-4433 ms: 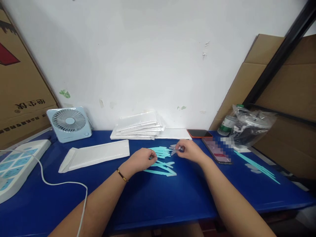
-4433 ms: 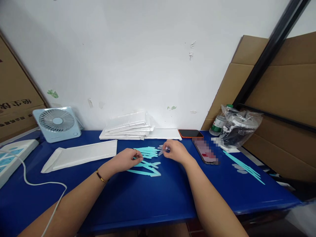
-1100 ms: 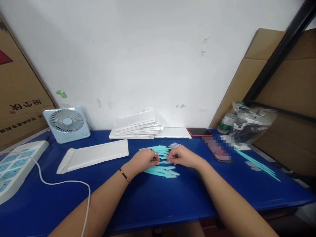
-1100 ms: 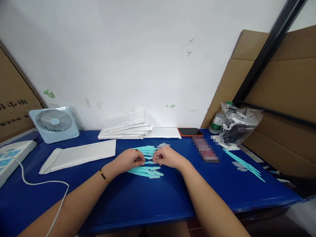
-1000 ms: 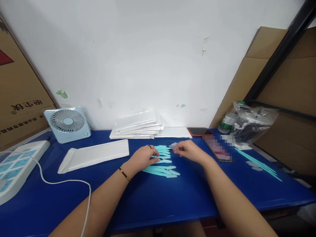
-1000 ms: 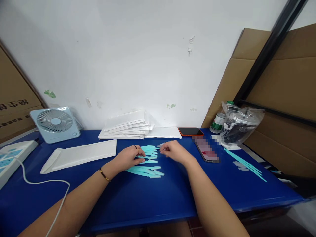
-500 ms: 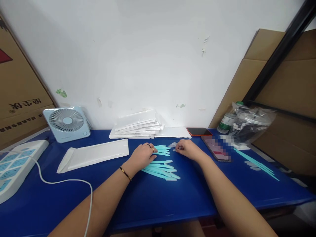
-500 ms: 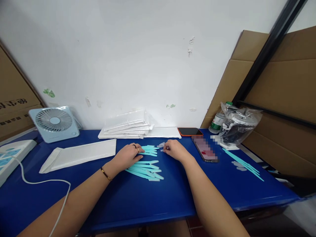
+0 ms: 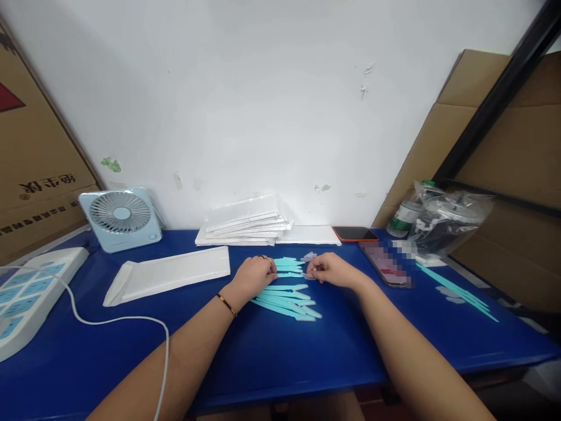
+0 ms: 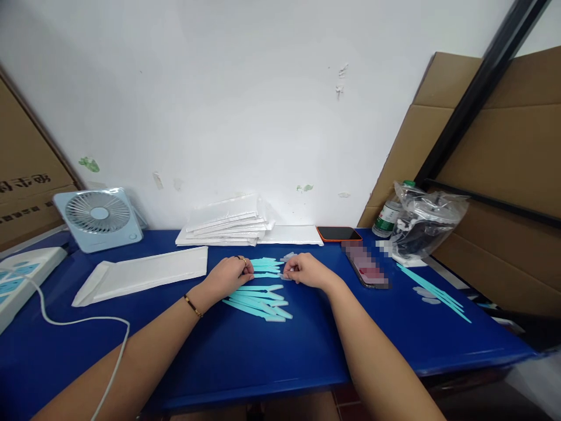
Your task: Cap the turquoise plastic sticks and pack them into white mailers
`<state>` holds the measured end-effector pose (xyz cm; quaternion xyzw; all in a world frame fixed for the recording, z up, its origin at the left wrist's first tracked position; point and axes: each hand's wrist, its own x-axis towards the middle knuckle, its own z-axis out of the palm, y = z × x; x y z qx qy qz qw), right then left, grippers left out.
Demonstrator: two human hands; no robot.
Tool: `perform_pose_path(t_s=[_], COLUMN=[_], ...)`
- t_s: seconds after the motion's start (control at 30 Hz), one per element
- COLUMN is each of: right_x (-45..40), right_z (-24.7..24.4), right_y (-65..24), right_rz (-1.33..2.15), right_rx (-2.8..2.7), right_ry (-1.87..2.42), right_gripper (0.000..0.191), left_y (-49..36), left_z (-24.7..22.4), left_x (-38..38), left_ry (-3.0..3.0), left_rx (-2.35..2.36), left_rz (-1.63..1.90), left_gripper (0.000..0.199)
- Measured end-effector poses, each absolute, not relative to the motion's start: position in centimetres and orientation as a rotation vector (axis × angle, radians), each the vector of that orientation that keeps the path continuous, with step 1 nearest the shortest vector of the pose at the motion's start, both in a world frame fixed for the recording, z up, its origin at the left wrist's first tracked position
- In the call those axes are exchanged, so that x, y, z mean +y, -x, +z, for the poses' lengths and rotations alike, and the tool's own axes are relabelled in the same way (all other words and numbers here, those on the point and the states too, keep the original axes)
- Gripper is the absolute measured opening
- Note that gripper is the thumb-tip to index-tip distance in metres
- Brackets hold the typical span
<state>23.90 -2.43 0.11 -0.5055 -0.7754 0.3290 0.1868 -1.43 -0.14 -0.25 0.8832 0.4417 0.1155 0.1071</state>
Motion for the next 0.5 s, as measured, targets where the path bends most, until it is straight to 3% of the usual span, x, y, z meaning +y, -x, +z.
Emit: perform_pose_path(t_s=[0.5], right_x=[-1.88], right_z=[-0.54], right_y=[-23.7], right_rz=[0.794], right_rx=[-2.183], right_ry=[1.413], right_gripper=[0.018], left_y=[1.7], left_z=[-0.11], left_x=[-0.07], left_ry=[-2.583], left_rx=[1.255], left_rz=[0.329], left_gripper=[0.009])
